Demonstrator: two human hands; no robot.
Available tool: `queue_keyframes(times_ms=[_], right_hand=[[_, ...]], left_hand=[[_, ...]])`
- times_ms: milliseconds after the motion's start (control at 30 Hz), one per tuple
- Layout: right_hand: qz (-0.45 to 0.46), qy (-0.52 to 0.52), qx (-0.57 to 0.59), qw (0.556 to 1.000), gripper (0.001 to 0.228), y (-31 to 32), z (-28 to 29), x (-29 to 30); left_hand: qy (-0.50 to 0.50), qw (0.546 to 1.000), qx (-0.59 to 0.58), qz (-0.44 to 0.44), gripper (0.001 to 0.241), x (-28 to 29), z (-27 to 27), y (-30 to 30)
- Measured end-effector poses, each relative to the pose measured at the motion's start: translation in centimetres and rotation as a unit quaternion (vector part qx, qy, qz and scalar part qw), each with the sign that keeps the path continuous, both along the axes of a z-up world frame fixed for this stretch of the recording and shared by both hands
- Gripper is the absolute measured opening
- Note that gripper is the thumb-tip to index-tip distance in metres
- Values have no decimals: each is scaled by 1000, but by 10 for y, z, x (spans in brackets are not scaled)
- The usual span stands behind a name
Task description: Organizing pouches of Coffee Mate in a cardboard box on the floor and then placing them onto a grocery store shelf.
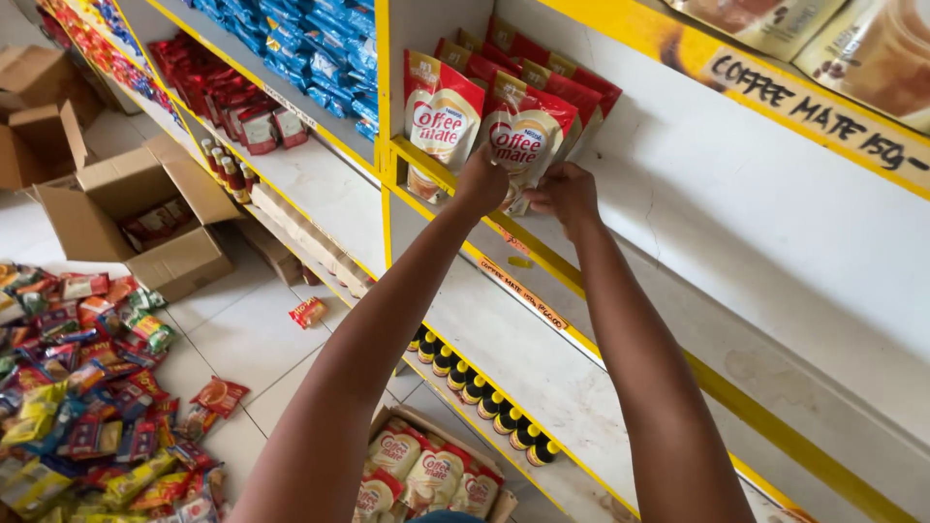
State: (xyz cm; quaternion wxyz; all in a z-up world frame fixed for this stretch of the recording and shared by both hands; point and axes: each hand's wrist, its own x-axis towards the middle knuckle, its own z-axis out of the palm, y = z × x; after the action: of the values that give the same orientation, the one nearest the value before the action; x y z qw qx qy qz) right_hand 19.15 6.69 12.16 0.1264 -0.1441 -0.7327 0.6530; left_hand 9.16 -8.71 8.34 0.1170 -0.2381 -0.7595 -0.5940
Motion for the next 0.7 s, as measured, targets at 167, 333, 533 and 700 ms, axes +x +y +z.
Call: queue_keyframes(times_ms=[167,333,533,700], right_hand=[[17,-4,-22,1000,12,0,-8,3],[20,13,-44,999,20,2,-4,7],[17,11,43,999,37,3,13,25],[53,182,210,959,13,22,33,88]], left_hand=[[3,999,47,-20,42,-2,-10,11],[26,999,29,30,35,-35,-39,42],[4,990,140,4,32,17,6,17],[10,967,237,-92,29,127,2,-108]])
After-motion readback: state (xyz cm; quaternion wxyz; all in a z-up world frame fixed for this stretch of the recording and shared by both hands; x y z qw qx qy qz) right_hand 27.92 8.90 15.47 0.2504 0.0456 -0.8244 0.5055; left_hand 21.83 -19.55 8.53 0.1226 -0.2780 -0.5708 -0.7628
